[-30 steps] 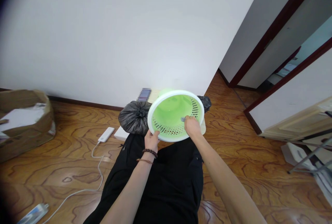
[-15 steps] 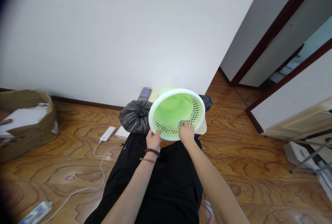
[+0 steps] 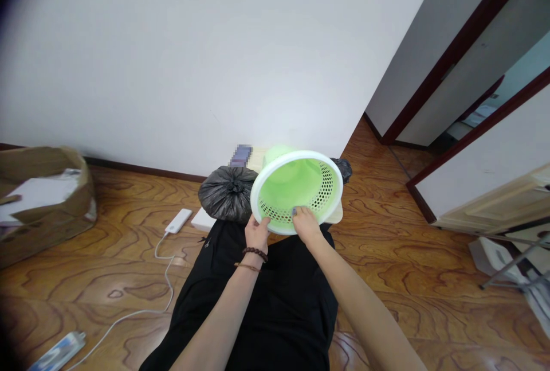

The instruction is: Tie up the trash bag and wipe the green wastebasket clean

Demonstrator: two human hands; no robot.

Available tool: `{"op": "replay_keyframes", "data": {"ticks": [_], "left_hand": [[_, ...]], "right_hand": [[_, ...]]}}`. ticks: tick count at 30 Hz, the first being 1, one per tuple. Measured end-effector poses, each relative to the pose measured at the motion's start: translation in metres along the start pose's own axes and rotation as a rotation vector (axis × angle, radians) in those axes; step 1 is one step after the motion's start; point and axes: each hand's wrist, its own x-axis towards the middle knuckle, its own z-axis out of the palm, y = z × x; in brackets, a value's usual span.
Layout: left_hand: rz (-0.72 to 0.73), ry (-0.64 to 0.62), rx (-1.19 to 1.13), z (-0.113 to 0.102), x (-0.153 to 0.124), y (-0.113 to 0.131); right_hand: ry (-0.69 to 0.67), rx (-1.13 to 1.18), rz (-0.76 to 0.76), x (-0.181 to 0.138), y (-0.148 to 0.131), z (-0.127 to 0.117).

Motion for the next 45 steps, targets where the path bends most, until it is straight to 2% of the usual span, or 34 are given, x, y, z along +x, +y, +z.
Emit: {"op": "replay_keyframes", "data": {"ticks": [4, 8, 13, 18, 27, 30, 33, 37, 40, 45], "left_hand": [[-0.026, 0.011, -0.036, 0.002, -0.001, 0.001], [-0.007, 0.022, -0.042, 0.0, -0.002, 0.002], [0.025, 0.003, -0.002, -0.002, -0.005, 0.003], [0.041, 0.003, -0.004, 0.0, -0.011, 0.011], [0.01, -0.024, 0.104, -0.002, -0.001, 0.013], [-0.081, -0.007, 0.145, -0.004, 0.003, 0.009], [-0.222, -0.009, 0.084, -0.005, 0.003, 0.011], [-0.376, -0.093, -0.036, -0.001, -0.002, 0.025], [-0.493, -0.174, -0.026, 0.001, -0.007, 0.037], [-0.504, -0.222, 0.017, 0.002, -0.01, 0.043]], "right_hand": [[0.106, -0.096, 0.11, -0.005, 0.006, -0.002], [0.076, -0.056, 0.186, -0.004, -0.002, 0.007], [-0.002, 0.195, 0.264, 0.003, -0.021, 0.019], [0.075, 0.462, 0.224, 0.0, -0.034, 0.024], [0.1, 0.62, 0.28, 0.002, -0.016, 0.025], [0.102, 0.634, 0.284, 0.004, -0.014, 0.025], [0.094, 0.633, 0.29, 0.004, -0.015, 0.025], [0.091, 0.616, 0.275, 0.002, -0.015, 0.024], [0.093, 0.604, 0.265, 0.001, -0.014, 0.024], [0.122, 0.652, 0.264, 0.003, -0.009, 0.025]]}}
